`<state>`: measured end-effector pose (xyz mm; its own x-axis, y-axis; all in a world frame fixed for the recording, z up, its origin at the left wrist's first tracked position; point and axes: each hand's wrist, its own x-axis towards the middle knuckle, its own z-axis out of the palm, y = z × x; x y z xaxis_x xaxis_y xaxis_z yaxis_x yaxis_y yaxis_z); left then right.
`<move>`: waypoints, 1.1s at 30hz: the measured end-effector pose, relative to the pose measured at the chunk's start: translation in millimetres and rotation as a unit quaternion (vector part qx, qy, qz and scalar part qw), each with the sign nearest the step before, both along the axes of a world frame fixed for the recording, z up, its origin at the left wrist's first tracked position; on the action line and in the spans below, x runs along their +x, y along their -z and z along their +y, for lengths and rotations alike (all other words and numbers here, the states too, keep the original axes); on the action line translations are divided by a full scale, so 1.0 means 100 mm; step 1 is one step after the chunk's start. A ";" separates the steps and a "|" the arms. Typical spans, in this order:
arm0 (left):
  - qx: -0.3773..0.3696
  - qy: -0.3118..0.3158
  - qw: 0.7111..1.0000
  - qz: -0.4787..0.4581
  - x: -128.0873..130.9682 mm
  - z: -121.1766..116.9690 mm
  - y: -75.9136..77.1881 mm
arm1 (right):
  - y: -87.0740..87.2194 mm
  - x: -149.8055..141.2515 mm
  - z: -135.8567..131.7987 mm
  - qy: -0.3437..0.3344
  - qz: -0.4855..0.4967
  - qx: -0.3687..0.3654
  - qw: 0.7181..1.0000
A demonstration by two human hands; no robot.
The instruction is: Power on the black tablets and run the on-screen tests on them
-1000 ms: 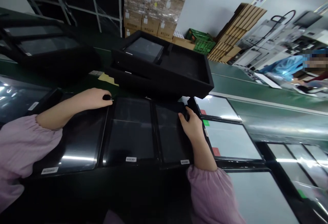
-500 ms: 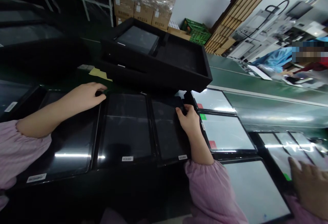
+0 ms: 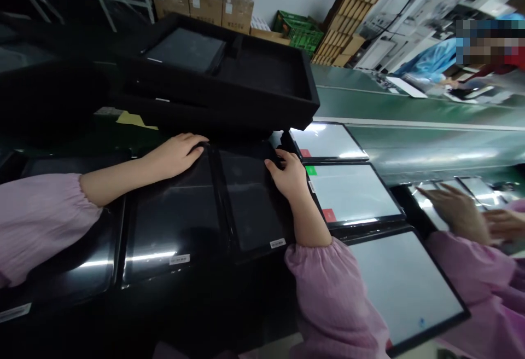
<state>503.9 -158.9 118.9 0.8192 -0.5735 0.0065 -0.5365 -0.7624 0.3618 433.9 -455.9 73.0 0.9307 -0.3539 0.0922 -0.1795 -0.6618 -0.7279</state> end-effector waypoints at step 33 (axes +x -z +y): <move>-0.022 0.193 0.981 -0.008 0.33 0.17 -0.02 | -0.51 -1.08 0.30 -0.346 -0.002 -0.259 0.902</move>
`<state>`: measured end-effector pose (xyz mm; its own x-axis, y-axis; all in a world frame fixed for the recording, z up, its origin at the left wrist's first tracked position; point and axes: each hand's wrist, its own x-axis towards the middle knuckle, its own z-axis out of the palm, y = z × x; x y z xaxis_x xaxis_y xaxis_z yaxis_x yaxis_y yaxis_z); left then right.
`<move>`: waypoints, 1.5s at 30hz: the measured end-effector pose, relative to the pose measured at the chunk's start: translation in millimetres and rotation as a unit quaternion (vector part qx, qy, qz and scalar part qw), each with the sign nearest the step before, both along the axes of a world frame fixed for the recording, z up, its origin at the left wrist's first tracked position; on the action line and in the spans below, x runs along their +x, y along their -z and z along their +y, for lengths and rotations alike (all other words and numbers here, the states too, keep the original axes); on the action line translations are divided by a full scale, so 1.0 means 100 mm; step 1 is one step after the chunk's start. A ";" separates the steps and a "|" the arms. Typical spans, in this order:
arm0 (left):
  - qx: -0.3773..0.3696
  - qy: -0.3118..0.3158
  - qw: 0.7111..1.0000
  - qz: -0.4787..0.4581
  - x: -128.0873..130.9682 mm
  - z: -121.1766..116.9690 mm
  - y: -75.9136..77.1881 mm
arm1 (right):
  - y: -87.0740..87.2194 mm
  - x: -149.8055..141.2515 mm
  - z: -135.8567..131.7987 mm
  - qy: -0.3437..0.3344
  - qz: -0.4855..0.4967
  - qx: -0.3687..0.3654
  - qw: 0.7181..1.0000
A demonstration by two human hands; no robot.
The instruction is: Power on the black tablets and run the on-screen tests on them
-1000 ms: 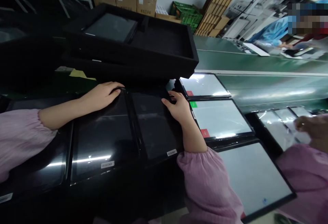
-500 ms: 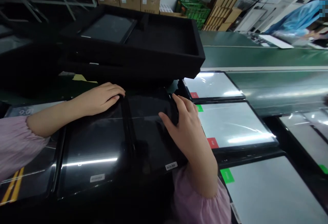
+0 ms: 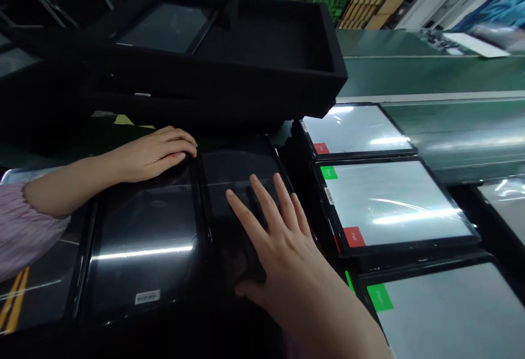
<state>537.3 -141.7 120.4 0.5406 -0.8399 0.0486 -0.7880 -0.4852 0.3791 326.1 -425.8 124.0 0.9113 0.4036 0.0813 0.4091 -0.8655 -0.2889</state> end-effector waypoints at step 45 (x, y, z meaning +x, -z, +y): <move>0.096 -0.344 0.934 0.022 -0.78 1.26 -0.19 | -0.51 -0.17 0.86 -0.115 -0.064 0.180 0.975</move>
